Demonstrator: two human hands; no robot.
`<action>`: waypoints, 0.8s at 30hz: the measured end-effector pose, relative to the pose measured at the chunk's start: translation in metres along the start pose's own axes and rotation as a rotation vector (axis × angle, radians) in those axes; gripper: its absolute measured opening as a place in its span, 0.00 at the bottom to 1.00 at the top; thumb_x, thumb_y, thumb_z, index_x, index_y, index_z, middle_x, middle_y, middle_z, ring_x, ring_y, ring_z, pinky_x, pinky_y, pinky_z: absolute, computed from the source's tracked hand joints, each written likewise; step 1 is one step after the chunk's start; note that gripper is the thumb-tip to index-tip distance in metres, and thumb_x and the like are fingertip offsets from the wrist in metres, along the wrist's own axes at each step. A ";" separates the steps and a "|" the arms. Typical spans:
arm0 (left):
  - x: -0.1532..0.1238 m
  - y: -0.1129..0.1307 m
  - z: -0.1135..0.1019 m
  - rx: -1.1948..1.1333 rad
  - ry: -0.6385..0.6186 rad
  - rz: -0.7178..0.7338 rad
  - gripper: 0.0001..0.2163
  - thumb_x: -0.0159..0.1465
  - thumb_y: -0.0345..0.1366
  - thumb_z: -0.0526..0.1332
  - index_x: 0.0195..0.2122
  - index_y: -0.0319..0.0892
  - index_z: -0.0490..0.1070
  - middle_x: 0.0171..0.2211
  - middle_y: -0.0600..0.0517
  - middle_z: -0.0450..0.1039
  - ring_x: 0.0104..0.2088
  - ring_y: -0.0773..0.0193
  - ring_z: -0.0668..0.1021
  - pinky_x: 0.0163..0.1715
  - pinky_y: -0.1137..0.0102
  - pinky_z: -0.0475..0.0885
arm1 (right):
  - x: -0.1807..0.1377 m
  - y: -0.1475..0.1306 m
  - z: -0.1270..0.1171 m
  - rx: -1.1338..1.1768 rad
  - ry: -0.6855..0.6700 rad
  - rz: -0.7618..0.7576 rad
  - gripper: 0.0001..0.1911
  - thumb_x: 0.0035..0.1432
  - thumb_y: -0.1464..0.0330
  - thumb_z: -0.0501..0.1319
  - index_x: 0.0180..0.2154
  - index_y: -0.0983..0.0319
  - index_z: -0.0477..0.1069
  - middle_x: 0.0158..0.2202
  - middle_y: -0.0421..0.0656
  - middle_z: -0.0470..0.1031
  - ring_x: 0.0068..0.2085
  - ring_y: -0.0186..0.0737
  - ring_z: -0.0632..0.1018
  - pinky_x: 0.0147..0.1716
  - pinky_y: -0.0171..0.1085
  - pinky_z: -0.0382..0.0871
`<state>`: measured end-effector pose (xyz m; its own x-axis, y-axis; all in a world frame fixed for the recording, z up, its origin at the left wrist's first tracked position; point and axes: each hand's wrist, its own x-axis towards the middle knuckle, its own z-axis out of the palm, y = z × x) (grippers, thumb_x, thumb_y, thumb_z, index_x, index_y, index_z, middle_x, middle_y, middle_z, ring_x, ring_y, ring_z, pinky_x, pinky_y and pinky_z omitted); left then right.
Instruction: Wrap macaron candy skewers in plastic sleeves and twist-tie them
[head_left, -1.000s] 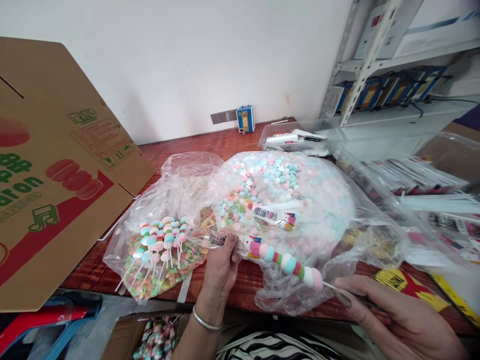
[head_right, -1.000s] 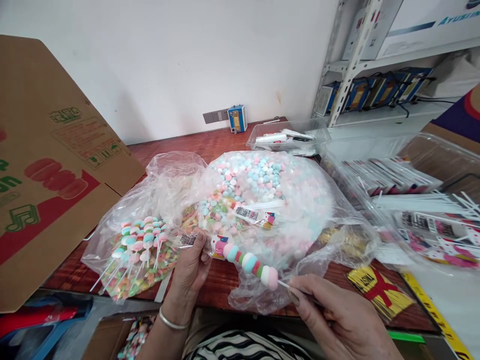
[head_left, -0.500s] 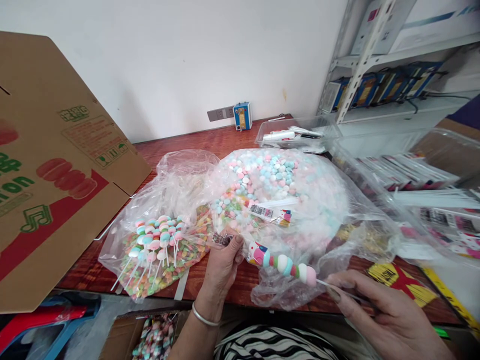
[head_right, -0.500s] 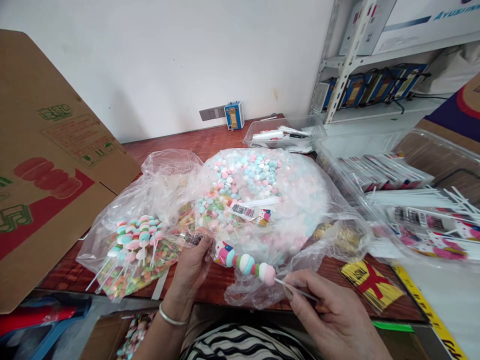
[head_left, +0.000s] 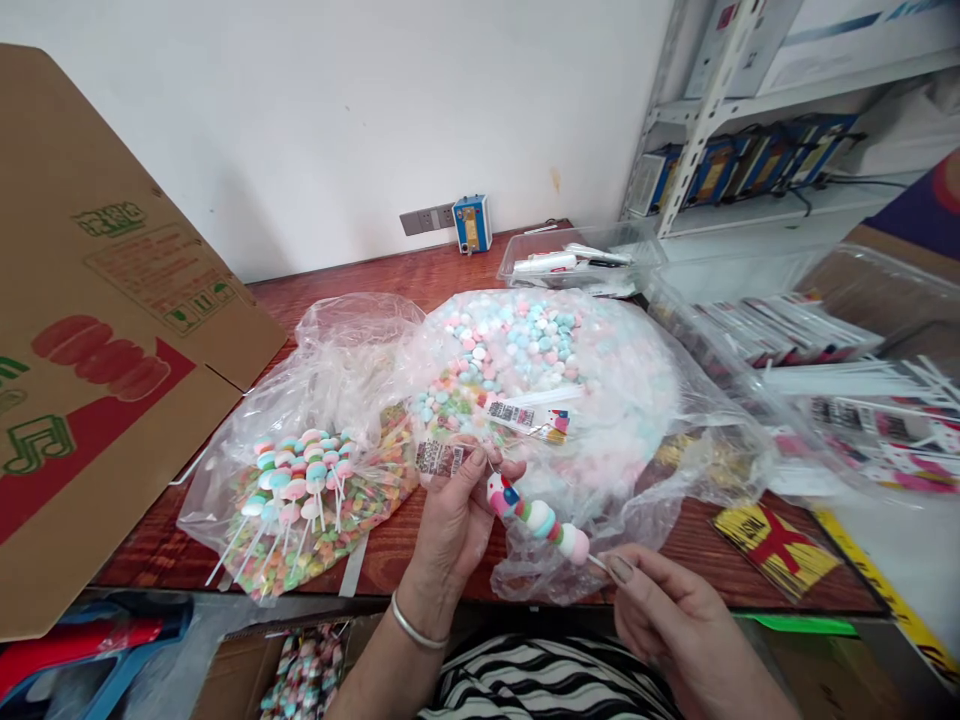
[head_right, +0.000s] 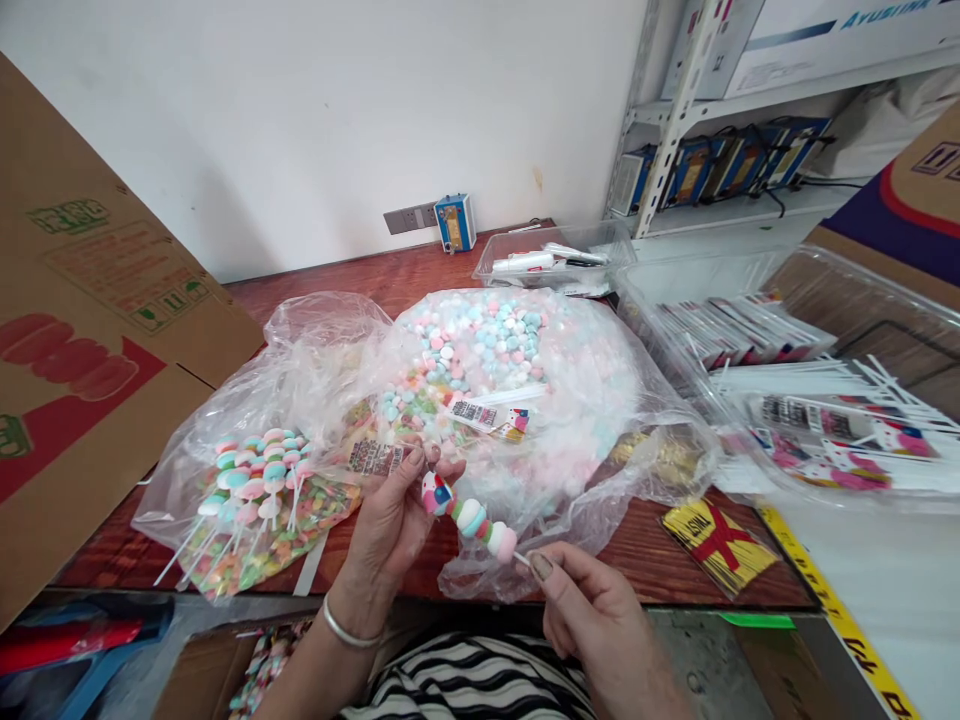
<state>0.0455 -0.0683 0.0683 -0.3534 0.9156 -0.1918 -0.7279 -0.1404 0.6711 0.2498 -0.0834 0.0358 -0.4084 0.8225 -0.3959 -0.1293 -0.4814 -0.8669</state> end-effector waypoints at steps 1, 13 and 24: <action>0.000 -0.001 0.003 -0.018 -0.009 -0.011 0.09 0.56 0.31 0.68 0.39 0.42 0.73 0.30 0.54 0.74 0.30 0.66 0.78 0.43 0.63 0.74 | 0.000 0.001 0.002 0.047 -0.006 0.019 0.20 0.55 0.52 0.65 0.32 0.63 0.72 0.17 0.30 0.50 0.19 0.27 0.51 0.18 0.29 0.48; 0.009 -0.009 0.008 -0.058 0.057 -0.095 0.09 0.57 0.30 0.67 0.39 0.39 0.73 0.28 0.56 0.69 0.27 0.71 0.75 0.34 0.72 0.74 | -0.004 0.009 0.015 0.200 -0.158 0.107 0.18 0.58 0.53 0.63 0.31 0.61 0.69 0.18 0.28 0.48 0.18 0.25 0.49 0.16 0.27 0.51; 0.007 -0.013 0.014 0.008 0.126 -0.158 0.12 0.54 0.30 0.70 0.38 0.38 0.71 0.26 0.56 0.70 0.25 0.70 0.74 0.29 0.71 0.75 | 0.000 0.000 0.008 -0.850 0.136 -0.648 0.09 0.64 0.66 0.55 0.33 0.60 0.72 0.25 0.38 0.75 0.25 0.34 0.75 0.26 0.31 0.66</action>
<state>0.0605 -0.0552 0.0685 -0.3060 0.8715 -0.3832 -0.7756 0.0052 0.6312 0.2425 -0.0860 0.0381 -0.3772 0.8972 0.2297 0.4070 0.3834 -0.8291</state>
